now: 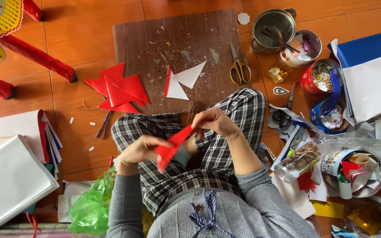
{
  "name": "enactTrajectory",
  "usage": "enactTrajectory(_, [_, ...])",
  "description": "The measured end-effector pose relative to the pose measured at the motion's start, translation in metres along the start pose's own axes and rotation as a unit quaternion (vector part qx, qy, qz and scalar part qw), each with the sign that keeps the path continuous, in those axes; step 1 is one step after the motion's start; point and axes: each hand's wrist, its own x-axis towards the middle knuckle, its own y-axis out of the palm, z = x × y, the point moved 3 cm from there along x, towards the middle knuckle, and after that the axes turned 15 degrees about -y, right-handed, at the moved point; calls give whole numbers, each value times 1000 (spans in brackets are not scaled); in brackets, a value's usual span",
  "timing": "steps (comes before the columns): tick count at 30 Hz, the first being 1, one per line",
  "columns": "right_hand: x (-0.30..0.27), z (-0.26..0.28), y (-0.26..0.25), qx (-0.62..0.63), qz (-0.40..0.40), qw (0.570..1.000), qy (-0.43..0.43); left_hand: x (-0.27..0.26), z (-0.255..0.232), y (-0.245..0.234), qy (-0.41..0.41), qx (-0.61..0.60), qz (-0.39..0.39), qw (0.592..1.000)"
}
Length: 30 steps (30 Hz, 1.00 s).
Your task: Folding and cutting red and white paper to create decorative star shapes while sitting on the floor.
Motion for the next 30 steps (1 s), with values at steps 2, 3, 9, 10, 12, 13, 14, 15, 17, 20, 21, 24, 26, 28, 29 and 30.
enactTrajectory(2, [4,5,4,-14,27,999,18,3,-27,29,-18,10,19,1000])
enactTrajectory(3, [5,7,7,-28,53,998,35,4,-40,44,-35,20,38,998])
enactTrajectory(9, [26,3,14,-111,104,980,128,41,-18,42,-92,232,-134,959])
enactTrajectory(10, [25,-3,9,-109,104,980,129,43,-25,48,-93,231,-135,959])
enactTrajectory(12, [23,-14,-4,-120,31,986,112,45,-40,56,-100,234,-206,945])
enactTrajectory(13, [20,-27,-8,-118,32,986,113,50,-30,49,-101,232,-208,945])
enactTrajectory(14, [17,-38,-14,-103,-25,990,91,55,-21,41,-93,236,-235,938])
enactTrajectory(15, [13,-49,-21,-87,-82,990,69,60,-11,33,-86,240,-261,931])
enactTrajectory(17, [10,-48,-7,-84,-131,985,69,64,-15,37,-85,254,-274,924])
enactTrajectory(20, [8,-52,-5,-89,-200,974,58,74,-5,34,-80,274,-286,915])
enactTrajectory(21, [8,-54,-6,-97,-218,970,47,76,1,32,-75,280,-288,913])
enactTrajectory(24, [3,-59,-14,-75,-238,968,35,73,-27,56,-70,273,-288,915])
enactTrajectory(26, [5,-57,-13,-76,-246,966,31,77,-12,48,-67,281,-296,910])
enactTrajectory(28, [5,-54,-12,-77,-254,964,28,79,1,40,-64,288,-306,905])
enactTrajectory(29, [5,-52,-12,-86,-257,962,27,80,5,36,-59,291,-309,904])
enactTrajectory(30, [5,-50,-12,-94,-261,960,26,80,9,32,-55,294,-312,902])
